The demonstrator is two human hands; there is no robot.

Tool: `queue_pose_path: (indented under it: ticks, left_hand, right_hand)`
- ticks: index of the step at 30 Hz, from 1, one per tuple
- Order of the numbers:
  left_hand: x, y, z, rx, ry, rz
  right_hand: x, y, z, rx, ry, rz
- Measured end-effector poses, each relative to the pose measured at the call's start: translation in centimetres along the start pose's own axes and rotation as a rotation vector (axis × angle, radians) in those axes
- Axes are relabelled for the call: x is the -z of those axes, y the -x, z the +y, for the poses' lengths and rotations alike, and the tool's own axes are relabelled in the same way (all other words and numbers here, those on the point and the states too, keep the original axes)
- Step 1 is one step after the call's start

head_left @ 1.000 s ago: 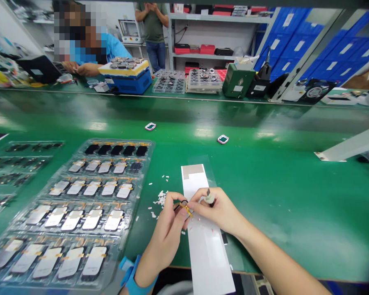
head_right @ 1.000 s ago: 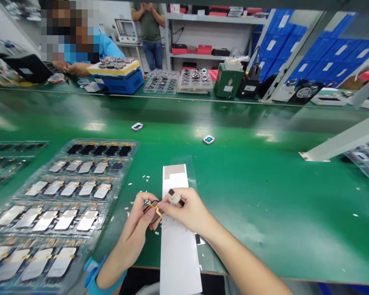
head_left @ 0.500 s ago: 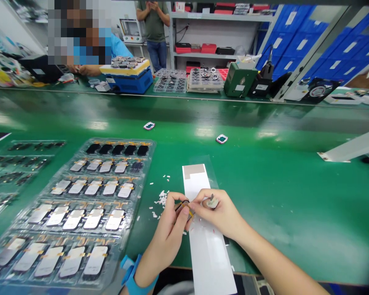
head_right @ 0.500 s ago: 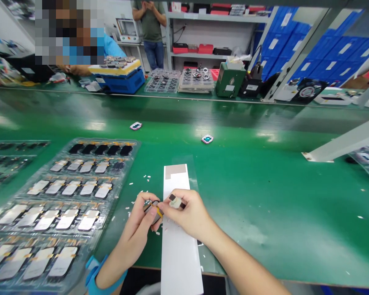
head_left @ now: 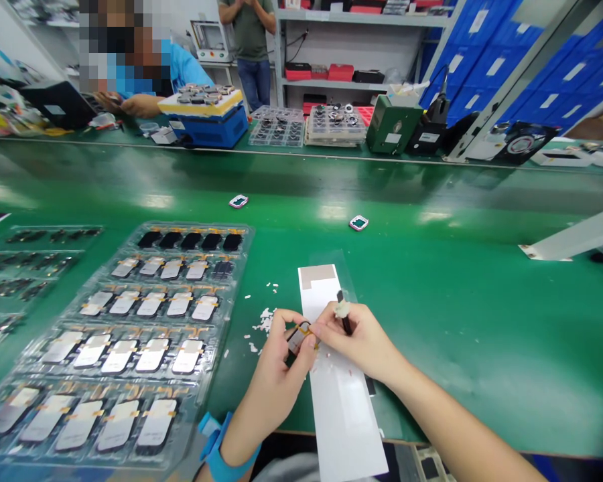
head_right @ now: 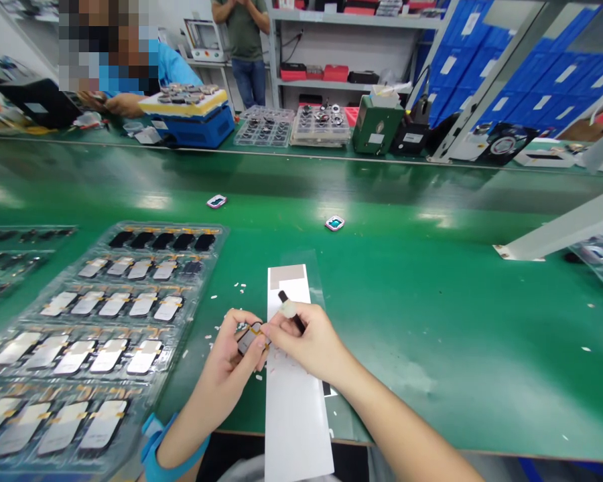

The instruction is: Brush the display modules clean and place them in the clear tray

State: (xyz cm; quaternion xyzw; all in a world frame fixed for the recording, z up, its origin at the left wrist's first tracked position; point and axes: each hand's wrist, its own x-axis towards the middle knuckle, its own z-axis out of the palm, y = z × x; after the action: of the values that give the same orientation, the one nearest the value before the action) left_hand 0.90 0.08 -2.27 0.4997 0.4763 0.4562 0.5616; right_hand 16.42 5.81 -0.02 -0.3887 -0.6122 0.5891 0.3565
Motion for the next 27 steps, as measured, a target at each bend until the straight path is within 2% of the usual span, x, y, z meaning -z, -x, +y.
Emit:
queue_pose_path:
  ticks: [5, 9, 14, 17, 20, 23, 25, 27]
  left_hand:
    - [0.0, 0.1, 0.2, 0.006, 0.031, 0.028]
    - [-0.1, 0.0, 0.5, 0.024, 0.116, 0.109]
    - [-0.3, 0.0, 0.5, 0.043, 0.166, 0.1]
    - [-0.4, 0.0, 0.3, 0.037, 0.168, 0.079]
    - [-0.4, 0.1, 0.4, 0.006, 0.149, 0.065]
    - [-0.2, 0.3, 0.5, -0.03, 0.128, 0.059]
    - [0.0, 0.5, 0.4, -0.041, 0.089, 0.049]
    - [0.2, 0.7, 0.2, -0.059, 0.03, 0.036]
  right_hand:
    - [0.4, 0.3, -0.2, 0.05, 0.067, 0.01]
    - [1.4, 1.2, -0.5, 0.336, 0.385, -0.015]
    - [1.8, 2.0, 0.0, 0.729, 0.866, 0.002]
    - [1.2, 2.1, -0.1, 0.853, 0.933, 0.028]
    - [0.5, 2.1, -0.7, 0.756, 0.657, 0.125]
    - [0.4, 1.9, -1.2, 0.469, 0.321, 0.183]
    - [0.8, 1.6, -1.3, 0.25, 0.165, 0.149]
    - [1.2, 1.3, -1.3, 0.066, 0.068, 0.061]
